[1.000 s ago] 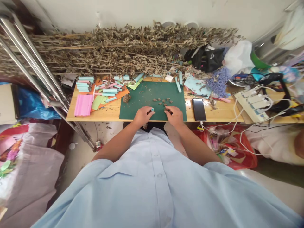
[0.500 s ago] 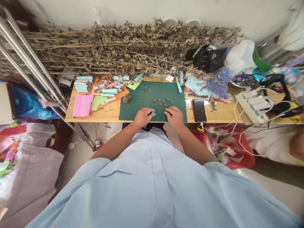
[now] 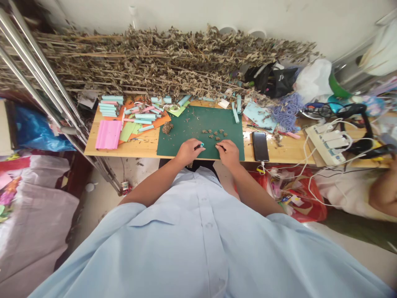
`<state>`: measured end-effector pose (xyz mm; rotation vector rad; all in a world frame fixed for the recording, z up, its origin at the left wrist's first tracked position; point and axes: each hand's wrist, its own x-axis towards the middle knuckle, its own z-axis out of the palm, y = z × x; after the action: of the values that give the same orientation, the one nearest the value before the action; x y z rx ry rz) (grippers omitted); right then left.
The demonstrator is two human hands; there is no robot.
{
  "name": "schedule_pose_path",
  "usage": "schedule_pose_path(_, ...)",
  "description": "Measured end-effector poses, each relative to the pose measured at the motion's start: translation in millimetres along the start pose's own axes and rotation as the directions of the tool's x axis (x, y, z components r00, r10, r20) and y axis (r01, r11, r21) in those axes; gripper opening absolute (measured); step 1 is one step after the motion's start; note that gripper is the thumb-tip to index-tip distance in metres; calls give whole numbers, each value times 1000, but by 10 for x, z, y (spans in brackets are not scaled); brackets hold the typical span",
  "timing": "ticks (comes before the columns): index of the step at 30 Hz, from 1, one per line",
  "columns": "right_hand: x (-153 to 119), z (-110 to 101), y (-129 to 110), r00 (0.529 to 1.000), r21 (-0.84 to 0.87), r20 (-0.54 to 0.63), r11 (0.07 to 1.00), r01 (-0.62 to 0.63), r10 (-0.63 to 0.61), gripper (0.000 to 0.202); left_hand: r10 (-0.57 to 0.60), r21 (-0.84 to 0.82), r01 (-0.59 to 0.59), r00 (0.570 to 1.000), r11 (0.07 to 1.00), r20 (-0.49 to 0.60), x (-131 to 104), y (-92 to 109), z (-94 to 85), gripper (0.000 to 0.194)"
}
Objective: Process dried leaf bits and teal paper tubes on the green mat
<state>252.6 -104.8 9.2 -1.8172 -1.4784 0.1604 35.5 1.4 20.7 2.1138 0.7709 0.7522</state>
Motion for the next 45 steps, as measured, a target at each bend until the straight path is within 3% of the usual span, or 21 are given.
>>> schedule_pose_path(8,-21,-14,-11,991,36,-25,991,-128,129,27,-27,-42,27,1000,999,13,-16,-13,-13,18)
schedule_pose_path(13,-22,-7,17,992,36,-13,991,-126,126,30,-14,-55,15,1000,998,23,-17,-16,-26,16)
schedule_pose_path(19,28,-21,-17,999,5,51,1000,-7,7,27,4,-65,-4,1000,998,-2,-22,-21,-19,13)
schedule_pose_path(24,62,-29,-38,996,-64,89,998,26,-20,24,12,-73,-13,1000,997,-19,-19,-22,6,12)
schedule_pose_path(30,78,-59,-51,997,-62,75,998,-13,18,20,34,-92,-39,998,995,-48,-20,-20,38,11)
schedule_pose_path(35,153,-141,-221,998,33,50,999,-36,34,20,0,-63,-3,999,998,-46,-20,-19,37,11)
schedule_pose_path(41,286,-271,-513,987,11,160,1000,16,-17,22,-2,-62,1,1000,998,-24,-23,-20,29,14)
schedule_pose_path(45,348,-322,-694,963,-33,242,991,127,-116,18,42,-46,-42,999,998,-6,-34,-24,42,15)
